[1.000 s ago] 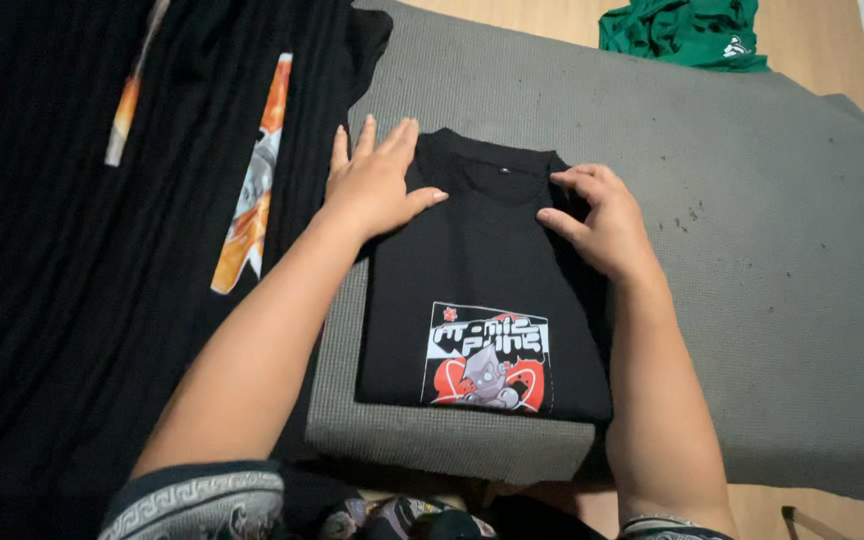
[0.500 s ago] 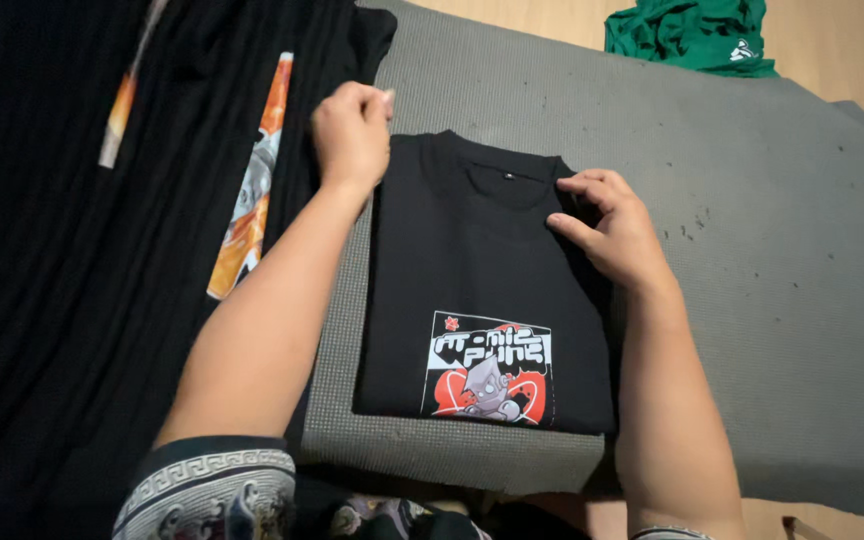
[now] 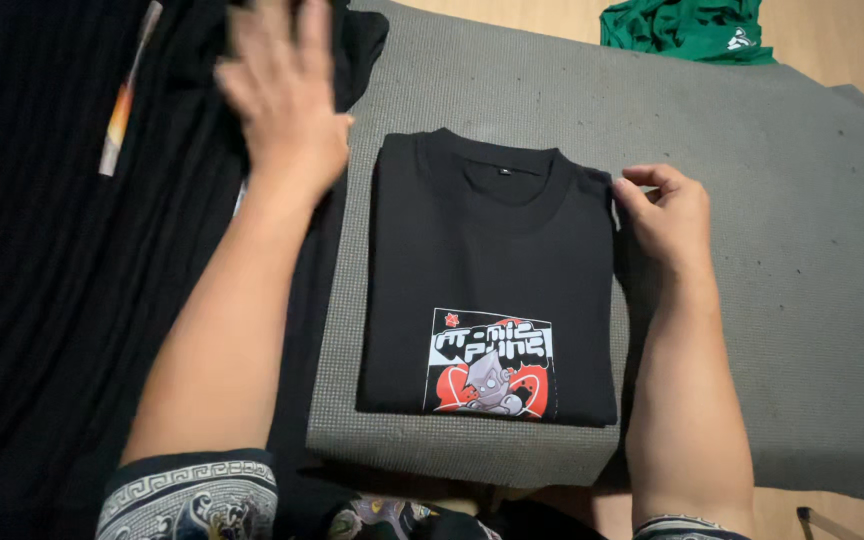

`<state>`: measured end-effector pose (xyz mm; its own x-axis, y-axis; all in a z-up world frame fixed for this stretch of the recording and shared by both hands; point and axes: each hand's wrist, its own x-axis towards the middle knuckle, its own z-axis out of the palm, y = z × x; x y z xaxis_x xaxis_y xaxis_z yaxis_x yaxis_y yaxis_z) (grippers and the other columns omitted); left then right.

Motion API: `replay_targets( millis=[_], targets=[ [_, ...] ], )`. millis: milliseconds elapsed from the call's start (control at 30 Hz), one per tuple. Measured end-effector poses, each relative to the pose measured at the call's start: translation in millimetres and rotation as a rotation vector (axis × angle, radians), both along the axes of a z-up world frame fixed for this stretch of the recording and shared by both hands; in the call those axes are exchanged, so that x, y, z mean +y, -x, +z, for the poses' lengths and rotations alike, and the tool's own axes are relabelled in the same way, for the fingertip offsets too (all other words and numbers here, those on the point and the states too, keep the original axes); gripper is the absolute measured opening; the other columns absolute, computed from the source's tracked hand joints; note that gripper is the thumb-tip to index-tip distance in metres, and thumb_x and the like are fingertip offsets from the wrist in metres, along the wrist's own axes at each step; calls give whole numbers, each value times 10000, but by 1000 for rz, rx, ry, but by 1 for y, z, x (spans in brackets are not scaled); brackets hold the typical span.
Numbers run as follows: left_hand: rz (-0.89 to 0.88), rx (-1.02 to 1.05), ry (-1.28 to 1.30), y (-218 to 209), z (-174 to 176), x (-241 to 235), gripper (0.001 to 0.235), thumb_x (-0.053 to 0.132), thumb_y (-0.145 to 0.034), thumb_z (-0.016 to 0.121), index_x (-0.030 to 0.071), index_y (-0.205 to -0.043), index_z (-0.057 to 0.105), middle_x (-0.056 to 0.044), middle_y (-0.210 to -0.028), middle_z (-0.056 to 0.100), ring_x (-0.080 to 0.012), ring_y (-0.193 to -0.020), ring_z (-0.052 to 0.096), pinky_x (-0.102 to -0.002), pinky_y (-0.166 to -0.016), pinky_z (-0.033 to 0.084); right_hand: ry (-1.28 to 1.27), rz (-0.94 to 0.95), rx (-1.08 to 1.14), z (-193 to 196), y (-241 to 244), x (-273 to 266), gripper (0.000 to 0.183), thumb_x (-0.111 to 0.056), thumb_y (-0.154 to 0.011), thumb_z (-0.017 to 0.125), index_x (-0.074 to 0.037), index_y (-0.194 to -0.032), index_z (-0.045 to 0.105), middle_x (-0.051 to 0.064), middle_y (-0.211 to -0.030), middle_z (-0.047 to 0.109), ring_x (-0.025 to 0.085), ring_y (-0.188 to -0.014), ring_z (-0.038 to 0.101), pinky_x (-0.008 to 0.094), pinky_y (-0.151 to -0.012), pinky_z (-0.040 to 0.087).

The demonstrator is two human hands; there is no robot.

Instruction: The person folds a black t-shirt on a gray mat. They smooth the fabric, fold the sides inward, fold the bottom up, and then fold the shirt in half to create a neat stack.

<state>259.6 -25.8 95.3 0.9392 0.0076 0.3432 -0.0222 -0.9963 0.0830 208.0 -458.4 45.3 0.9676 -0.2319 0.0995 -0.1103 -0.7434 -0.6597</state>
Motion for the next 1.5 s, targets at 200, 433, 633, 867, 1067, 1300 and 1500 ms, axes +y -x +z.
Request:
replay_targets(
  millis=[200,433,633,867,1067,1300,1500],
  targets=[
    [-199,442,409,-1,-23,-35,413,383,-973,666,68,-1236,616,-270,-1105,703,-523,-1031,652,-619,-808,514,37,-20,183,15,6,26,277,-375,-980,738,-101,-938,748,10,-873,748,100,-786,616,327,-679,452],
    [-212,356,648,-19,-53,-28,298,447,-910,653,197,-1033,758,-102,-1022,777,-333,-1049,693,-463,-890,493,-451,-76,97,33,18,48,258,-283,-1065,602,-122,-1267,599,-13,-902,645,59,-627,581,235,-576,479],
    [-256,270,604,-15,-50,-28,209,213,-887,764,123,-1075,744,-152,-883,745,-385,-971,726,-488,-811,585,-446,-26,-96,-2,1,30,121,-150,-1028,716,-64,-1112,725,48,-821,695,84,-691,642,203,-562,489],
    [-224,268,776,-5,-34,-32,410,238,-846,802,40,-1186,687,-157,-858,725,-324,-736,709,-410,-657,568,-646,50,-140,-10,-2,19,410,-78,-968,775,-43,-1324,574,81,-864,726,148,-793,732,256,-692,580],
    [-163,185,846,1,-22,-34,543,183,-787,849,65,-1275,641,-152,-884,715,-319,-696,734,-444,-535,610,-761,146,-44,-13,-2,1,431,-85,-1026,682,-96,-1417,502,91,-923,710,163,-759,709,267,-581,576],
    [-542,525,1114,89,50,-116,999,605,-747,785,91,-1507,389,-333,-1301,662,-495,-1256,614,-570,-1090,493,-956,579,-50,55,62,70,200,-94,-928,636,8,-1101,639,173,-845,714,157,-691,700,201,-534,522],
    [-536,488,1343,74,11,-117,644,66,-845,623,194,-1455,464,-218,-871,725,-270,-521,743,-284,-416,639,-1066,199,-138,32,28,31,70,-44,-1079,558,-35,-1042,499,270,-1061,728,345,-824,786,504,-698,689]
  ],
)
